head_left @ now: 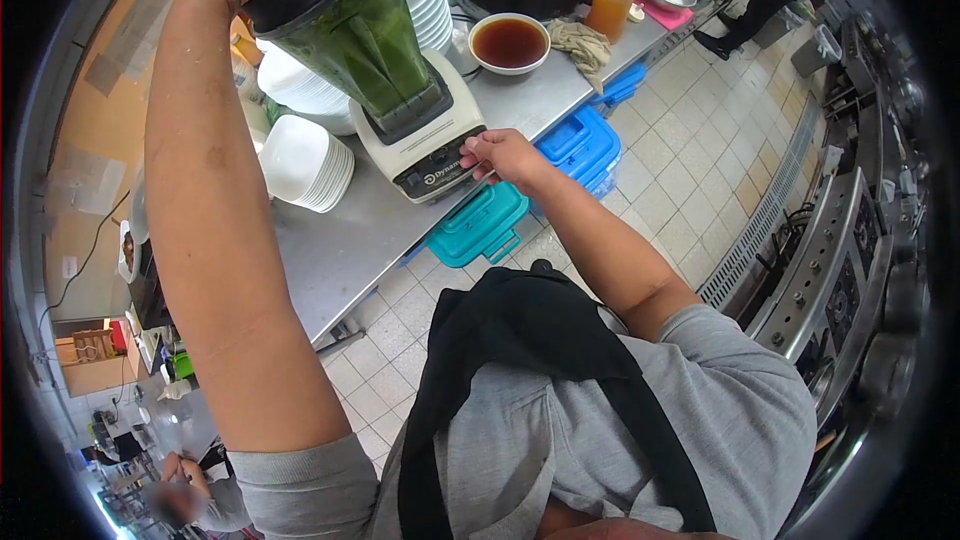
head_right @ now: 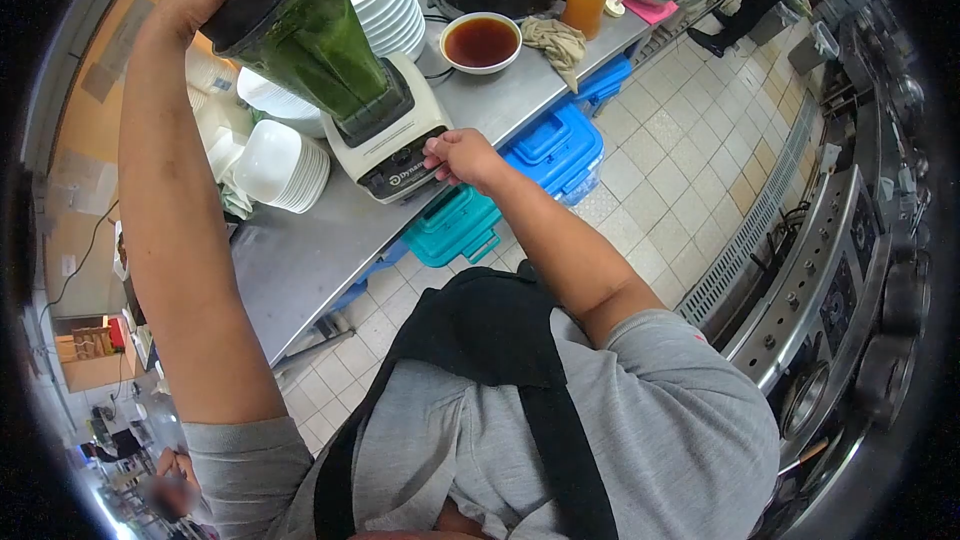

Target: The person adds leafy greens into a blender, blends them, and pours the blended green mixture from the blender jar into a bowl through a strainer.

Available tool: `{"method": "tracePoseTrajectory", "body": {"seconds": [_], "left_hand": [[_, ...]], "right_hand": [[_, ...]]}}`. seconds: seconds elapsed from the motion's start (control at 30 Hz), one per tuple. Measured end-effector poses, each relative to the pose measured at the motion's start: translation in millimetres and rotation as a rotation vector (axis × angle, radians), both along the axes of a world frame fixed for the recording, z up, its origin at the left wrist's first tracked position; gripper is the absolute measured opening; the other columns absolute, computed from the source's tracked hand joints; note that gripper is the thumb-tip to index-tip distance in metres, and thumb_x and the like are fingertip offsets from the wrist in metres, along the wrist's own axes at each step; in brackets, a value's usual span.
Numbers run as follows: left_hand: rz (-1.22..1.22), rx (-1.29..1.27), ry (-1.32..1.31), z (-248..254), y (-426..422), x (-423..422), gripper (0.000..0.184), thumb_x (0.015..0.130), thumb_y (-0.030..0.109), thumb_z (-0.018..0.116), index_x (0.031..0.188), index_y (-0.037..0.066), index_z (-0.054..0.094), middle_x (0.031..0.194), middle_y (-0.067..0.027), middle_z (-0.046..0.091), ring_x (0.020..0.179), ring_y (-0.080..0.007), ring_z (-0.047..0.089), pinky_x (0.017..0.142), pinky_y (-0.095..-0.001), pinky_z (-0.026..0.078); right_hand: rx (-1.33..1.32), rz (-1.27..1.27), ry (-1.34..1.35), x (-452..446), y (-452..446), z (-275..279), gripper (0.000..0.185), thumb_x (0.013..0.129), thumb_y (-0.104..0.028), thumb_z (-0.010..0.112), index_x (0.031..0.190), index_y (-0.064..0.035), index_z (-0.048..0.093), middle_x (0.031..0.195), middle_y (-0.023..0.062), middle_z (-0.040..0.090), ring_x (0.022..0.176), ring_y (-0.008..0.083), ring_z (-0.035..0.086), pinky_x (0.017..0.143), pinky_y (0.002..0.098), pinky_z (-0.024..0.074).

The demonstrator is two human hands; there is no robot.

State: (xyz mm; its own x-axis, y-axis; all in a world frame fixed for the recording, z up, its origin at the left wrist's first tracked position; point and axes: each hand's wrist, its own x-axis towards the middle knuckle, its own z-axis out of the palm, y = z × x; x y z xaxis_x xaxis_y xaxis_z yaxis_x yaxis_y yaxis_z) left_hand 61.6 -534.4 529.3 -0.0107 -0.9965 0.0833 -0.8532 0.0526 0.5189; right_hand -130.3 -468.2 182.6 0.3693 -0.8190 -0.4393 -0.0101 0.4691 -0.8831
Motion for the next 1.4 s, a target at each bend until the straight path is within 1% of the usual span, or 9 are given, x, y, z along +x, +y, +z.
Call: {"method": "tracePoseTrajectory", "body": {"seconds": [0.33,0.43,0.5,0.6,0.73,0.9,1.23,1.3,1.4], "left_hand": [[-0.118,0.013,0.044,15.3,36.0,-19.4,0.082,0.060,0.042,0.077,0.130,0.006,0.054,0.131,-0.0214,0.053,0.118,-0.0349,0.052,0.099,-0.0437,0.042],[-0.123,0.009,0.017,7.4,14.5,-4.5,0.078,0.062,0.040,0.077,0.128,0.006,0.055,0.127,-0.0194,0.056,0.114,-0.0317,0.055,0.096,-0.0407,0.044],[-0.271,0.018,0.169,-18.0,-34.5,31.5,0.078,0.071,0.045,0.076,0.132,0.005,0.052,0.116,-0.0139,0.061,0.108,-0.0219,0.058,0.095,-0.0311,0.043],[-0.244,-0.028,0.163,-18.8,-29.3,28.6,0.073,0.073,0.041,0.075,0.132,0.005,0.052,0.114,-0.0129,0.062,0.107,-0.0204,0.058,0.093,-0.0297,0.043],[-0.280,0.051,0.225,-18.5,-34.5,32.5,0.071,0.074,0.040,0.075,0.132,0.005,0.053,0.115,-0.0128,0.061,0.107,-0.0199,0.058,0.093,-0.0295,0.043],[-0.273,0.014,0.203,-19.4,-31.9,30.4,0.067,0.076,0.038,0.074,0.130,0.006,0.054,0.116,-0.0127,0.061,0.105,-0.0202,0.059,0.092,-0.0299,0.044],[-0.212,0.010,0.122,-14.8,-22.1,22.9,0.064,0.075,0.039,0.072,0.129,0.009,0.056,0.115,-0.0113,0.062,0.102,-0.0198,0.060,0.091,-0.0289,0.044],[-0.208,-0.019,0.110,-14.1,-20.9,20.8,0.082,0.065,0.047,0.078,0.130,0.005,0.054,0.115,-0.0156,0.062,0.102,-0.0232,0.061,0.089,-0.0316,0.047],[-0.221,-0.019,0.127,-14.3,-22.7,22.1,0.082,0.065,0.048,0.077,0.130,0.004,0.054,0.115,-0.0159,0.062,0.102,-0.0234,0.061,0.089,-0.0317,0.047]], "right_hand": [[0.058,-0.024,0.006,-0.9,1.5,9.2,0.033,0.094,-0.036,0.056,0.096,-0.0046,0.064,0.086,0.0036,0.066,0.067,0.0133,0.057,0.059,0.0296,0.0456],[0.075,-0.035,0.009,0.5,1.9,7.8,0.034,0.094,-0.037,0.056,0.095,-0.0045,0.064,0.085,0.0036,0.065,0.066,0.0134,0.057,0.058,0.0298,0.0454],[0.087,-0.027,0.018,0.9,0.8,5.6,0.033,0.094,-0.037,0.056,0.094,-0.0050,0.064,0.084,0.0034,0.065,0.064,0.0135,0.057,0.057,0.0301,0.0451],[0.064,-0.020,0.000,-0.9,2.2,5.6,0.032,0.094,-0.036,0.056,0.094,-0.0052,0.064,0.083,0.0031,0.065,0.062,0.0134,0.056,0.055,0.0301,0.0449],[0.054,0.023,-0.005,-2.0,-0.5,1.7,0.033,0.095,-0.036,0.054,0.101,-0.0047,0.063,0.088,0.0032,0.065,0.068,0.0120,0.057,0.060,0.0276,0.0447],[0.000,-0.019,-0.003,3.1,-1.5,-5.3,0.026,0.094,-0.029,0.056,0.095,-0.0048,0.064,0.082,0.0034,0.065,0.062,0.0124,0.056,0.053,0.0281,0.0444],[0.063,0.005,0.006,-1.6,1.1,8.3,0.033,0.094,-0.036,0.055,0.096,-0.0043,0.064,0.083,0.0029,0.065,0.065,0.0122,0.058,0.056,0.0279,0.0441],[0.059,0.012,-0.006,-1.4,1.2,7.1,0.033,0.094,-0.037,0.055,0.096,-0.0046,0.064,0.082,0.0029,0.065,0.064,0.0121,0.058,0.057,0.0284,0.0437],[0.050,0.013,-0.013,-1.5,0.0,5.6,0.033,0.094,-0.036,0.055,0.096,-0.0048,0.064,0.081,0.0025,0.065,0.064,0.0119,0.058,0.057,0.0288,0.0435]]}}
